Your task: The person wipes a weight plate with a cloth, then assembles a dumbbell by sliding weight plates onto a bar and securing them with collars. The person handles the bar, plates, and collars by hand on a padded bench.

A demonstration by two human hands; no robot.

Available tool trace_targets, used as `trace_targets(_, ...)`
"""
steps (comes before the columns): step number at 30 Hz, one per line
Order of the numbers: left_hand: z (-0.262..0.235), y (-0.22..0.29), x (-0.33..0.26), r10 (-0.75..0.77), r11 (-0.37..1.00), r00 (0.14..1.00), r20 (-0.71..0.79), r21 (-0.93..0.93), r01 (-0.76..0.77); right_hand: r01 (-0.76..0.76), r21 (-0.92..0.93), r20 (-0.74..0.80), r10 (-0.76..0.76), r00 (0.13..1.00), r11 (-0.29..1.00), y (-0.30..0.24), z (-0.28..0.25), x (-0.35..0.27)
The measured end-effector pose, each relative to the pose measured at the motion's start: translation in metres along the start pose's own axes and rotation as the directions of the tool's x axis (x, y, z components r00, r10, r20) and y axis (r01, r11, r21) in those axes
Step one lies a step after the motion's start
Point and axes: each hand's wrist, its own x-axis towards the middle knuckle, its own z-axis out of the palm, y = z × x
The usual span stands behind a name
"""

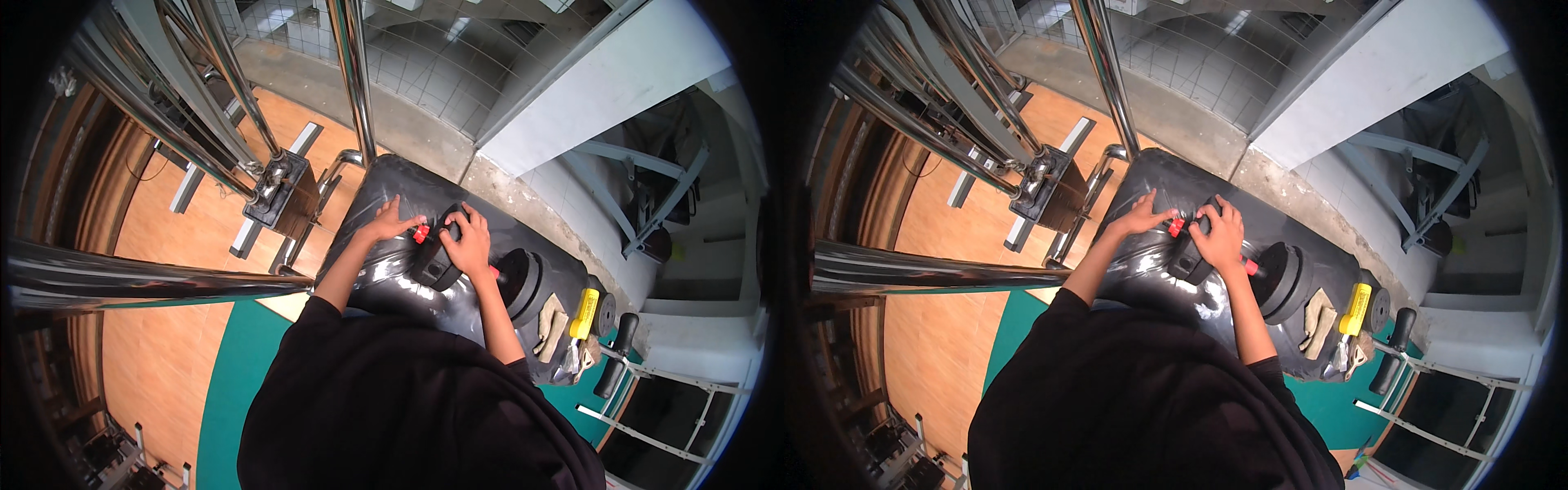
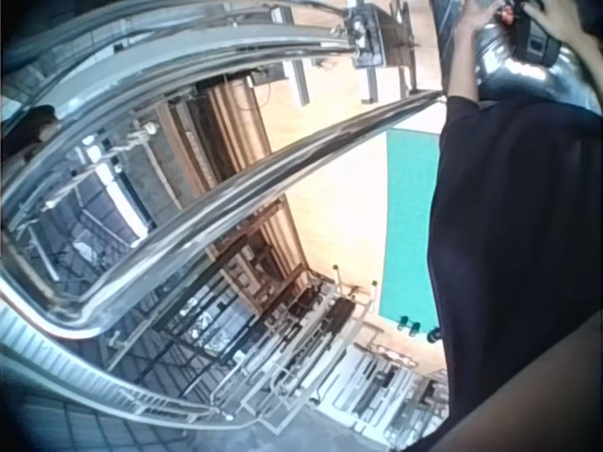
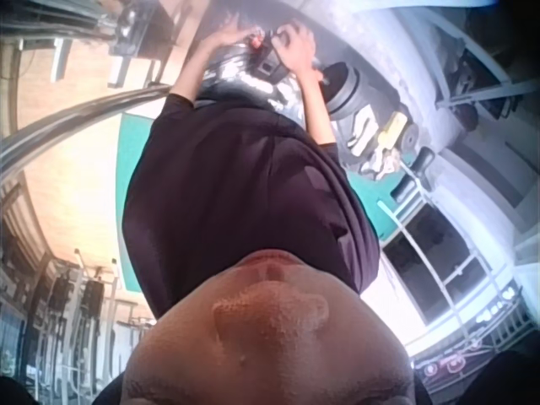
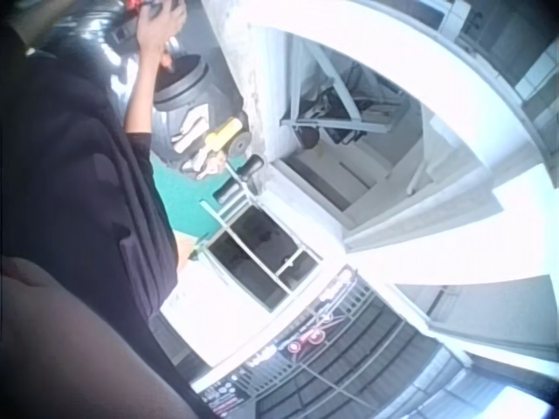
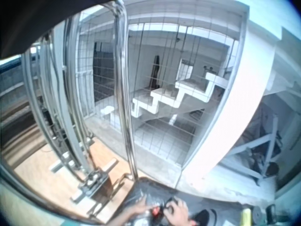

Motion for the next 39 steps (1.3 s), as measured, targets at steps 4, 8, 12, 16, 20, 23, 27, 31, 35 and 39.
trace_targets(4, 0.001, 0.013, -0.024, -0.113, 0.647, 0.981, 0.159, 0.761, -0.049, -0.018, -0.019, 0.006, 0.018, 1.0, 1.0, 0.003, -0.002, -0.001)
trace_targets(8, 0.009, -0.004, -0.002, -0.074, 0.978, 0.973, 0.217, -0.173, 0.113, 0.005, -0.007, -0.003, -0.005, 1.0, 1.0, 0.001, -0.002, 0.001)
trace_targets(12, 0.02, 0.005, -0.016, -0.225, 0.561, 0.971, 0.08, 0.825, 0.062, 0.013, -0.016, -0.014, -0.013, 1.0, 1.0, 0.003, -0.001, 0.0)
trace_targets(16, 0.01, 0.006, -0.02, -0.036, 0.97, 0.993, 0.115, 0.244, 0.007, 0.004, -0.005, -0.014, -0.005, 1.0, 1.0, 0.003, -0.002, -0.001)
trace_targets(20, 0.019, 0.007, -0.021, 0.063, 0.871, 0.998, 0.021, 0.487, -0.065, 0.012, -0.009, -0.005, -0.012, 1.0, 1.0, 0.002, -0.003, -0.001)
trace_targets(23, 0.01, 0.004, -0.019, -0.148, 0.607, 0.983, 0.104, 0.795, 0.007, 0.007, -0.005, 0.001, -0.007, 1.0, 1.0, 0.001, -0.004, 0.0)
trace_targets(27, 0.017, 0.011, -0.018, -0.012, 0.991, 0.999, 0.038, 0.135, 0.007, -0.001, -0.009, 0.005, 0.001, 1.0, 1.0, 0.001, -0.004, -0.002)
trace_targets(31, 0.016, 0.004, -0.021, 0.051, 0.863, 0.992, 0.114, 0.495, -0.101, -0.012, -0.007, 0.011, 0.012, 1.0, 1.0, 0.001, -0.005, -0.001)
trace_targets(35, 0.015, -0.013, 0.001, 0.183, 0.981, 0.967, 0.177, -0.096, -0.168, 0.007, -0.01, -0.001, -0.007, 1.0, 1.0, 0.0, -0.004, -0.002)
trace_targets(39, 0.019, 0.033, -0.018, -0.043, 0.98, 0.959, 0.281, -0.173, 0.094, -0.008, -0.006, 0.002, 0.008, 1.0, 1.0, 0.003, -0.003, -0.003)
